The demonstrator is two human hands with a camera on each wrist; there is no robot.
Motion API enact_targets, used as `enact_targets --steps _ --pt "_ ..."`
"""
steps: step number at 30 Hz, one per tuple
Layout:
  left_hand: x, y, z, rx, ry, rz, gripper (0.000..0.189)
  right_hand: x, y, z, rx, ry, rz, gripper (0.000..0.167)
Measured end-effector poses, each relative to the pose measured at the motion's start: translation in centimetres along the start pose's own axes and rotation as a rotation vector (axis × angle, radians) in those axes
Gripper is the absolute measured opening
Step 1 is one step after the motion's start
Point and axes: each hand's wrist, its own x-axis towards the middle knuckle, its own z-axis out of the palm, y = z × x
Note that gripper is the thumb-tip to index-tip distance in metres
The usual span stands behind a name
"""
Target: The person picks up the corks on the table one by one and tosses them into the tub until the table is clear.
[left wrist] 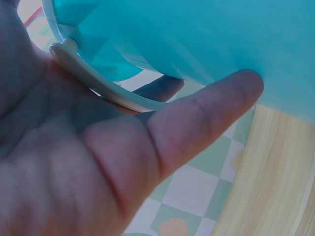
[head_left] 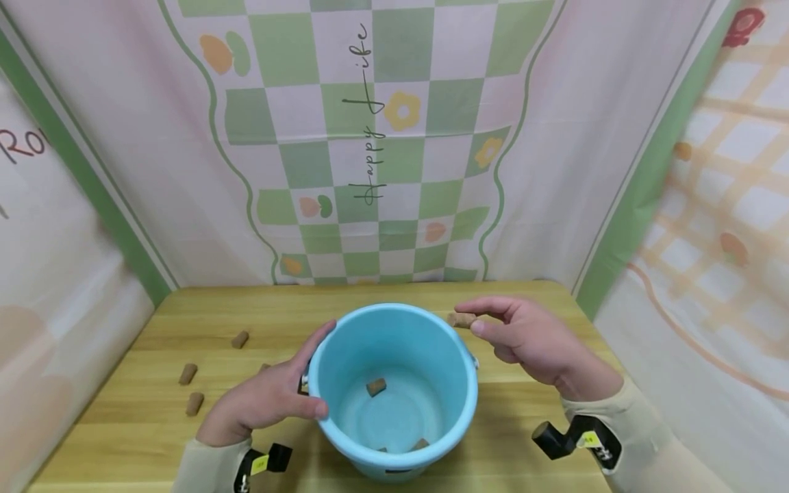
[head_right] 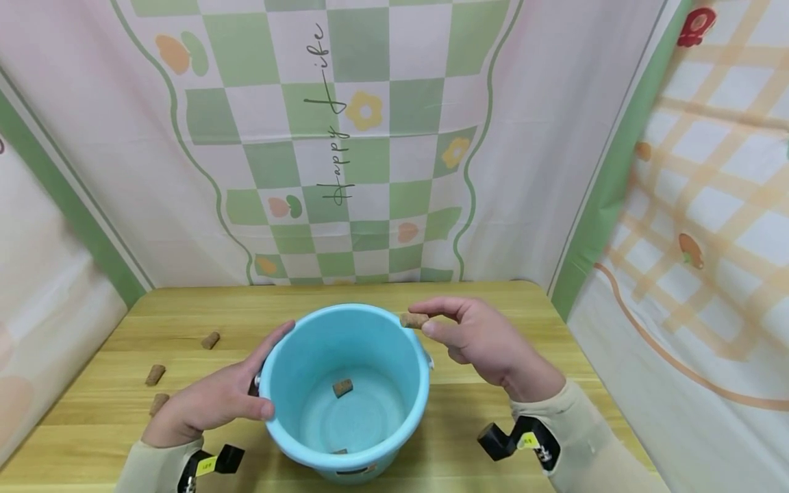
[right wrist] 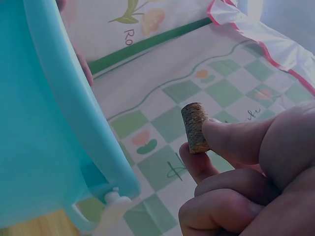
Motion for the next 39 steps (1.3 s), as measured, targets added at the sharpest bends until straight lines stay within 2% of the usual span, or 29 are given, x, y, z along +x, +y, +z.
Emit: enact_targets --steps 5,18,26,33,39 --pt "0.0 0.0 0.0 -0.009 -0.004 -0.003 0.109 -0.1 -0.4 0.6 -0.037 -0.016 -0.001 0.04" --pt "0.1 0.3 0.0 -0.003 -0.007 0.01 0.108 -0.2 -0.9 1.7 -0.087 -0.036 0.004 0.035" --pt "0.0 0.4 0.0 0.004 0.0 -0.007 0.108 -0.3 -0.8 2.1 -0.065 -0.065 -0.027 0.033" --pt "0.0 0.4 0.1 -0.004 0.0 -0.014 0.107 -0.4 -0.7 2.1 -0.068 -0.057 -0.014 0.043" --pt "0.0 0.3 0.1 -0.008 -0.002 -0.02 0.108 -0.5 -0.4 1.8 -0.029 -0.049 -0.012 0.045"
